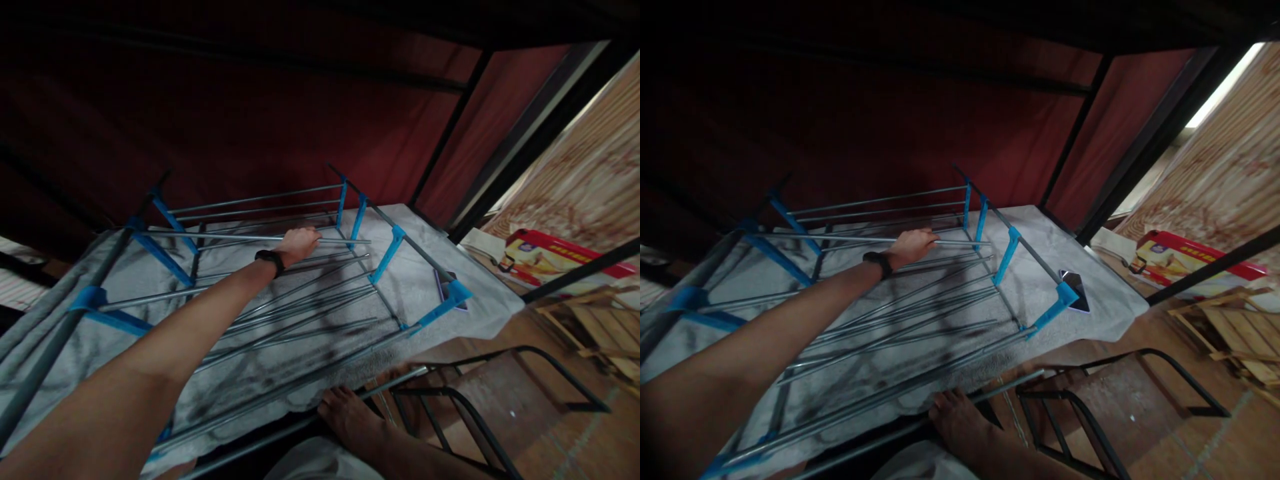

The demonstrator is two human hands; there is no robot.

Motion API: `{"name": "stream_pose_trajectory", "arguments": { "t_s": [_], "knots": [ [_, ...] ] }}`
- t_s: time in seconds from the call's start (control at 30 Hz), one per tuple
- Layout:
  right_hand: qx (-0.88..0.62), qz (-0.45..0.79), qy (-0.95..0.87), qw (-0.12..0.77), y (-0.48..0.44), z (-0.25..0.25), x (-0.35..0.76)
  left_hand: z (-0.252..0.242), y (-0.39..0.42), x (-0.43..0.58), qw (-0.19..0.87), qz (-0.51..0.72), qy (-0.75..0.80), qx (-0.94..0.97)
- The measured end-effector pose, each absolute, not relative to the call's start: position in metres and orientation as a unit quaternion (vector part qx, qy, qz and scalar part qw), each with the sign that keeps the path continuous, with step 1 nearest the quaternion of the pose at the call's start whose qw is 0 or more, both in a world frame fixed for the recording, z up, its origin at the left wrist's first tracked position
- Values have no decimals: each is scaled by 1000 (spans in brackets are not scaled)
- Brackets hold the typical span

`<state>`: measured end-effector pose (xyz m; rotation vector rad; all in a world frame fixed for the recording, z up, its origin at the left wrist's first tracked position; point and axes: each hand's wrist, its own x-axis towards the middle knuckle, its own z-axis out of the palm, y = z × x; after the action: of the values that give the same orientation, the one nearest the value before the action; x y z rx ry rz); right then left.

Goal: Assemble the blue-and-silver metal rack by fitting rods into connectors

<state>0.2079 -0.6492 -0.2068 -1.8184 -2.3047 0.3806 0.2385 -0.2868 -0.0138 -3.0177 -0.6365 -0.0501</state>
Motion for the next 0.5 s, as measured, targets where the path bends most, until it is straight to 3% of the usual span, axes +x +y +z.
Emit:
{"name": "stream_pose_trajectory", "arguments": {
  "t_s": [0.23,0.4,0.5],
  "knots": [
    [-652,134,-740,92,-715,-138,252,-14,-283,238,40,-29,-193,-980],
    [-675,-19,-723,147,-718,-73,269,-10,-284,239,37,-13,-201,-979],
    [-693,-41,-706,139,-675,-46,257,-6,-283,241,38,-20,-205,-978]
  ]
}}
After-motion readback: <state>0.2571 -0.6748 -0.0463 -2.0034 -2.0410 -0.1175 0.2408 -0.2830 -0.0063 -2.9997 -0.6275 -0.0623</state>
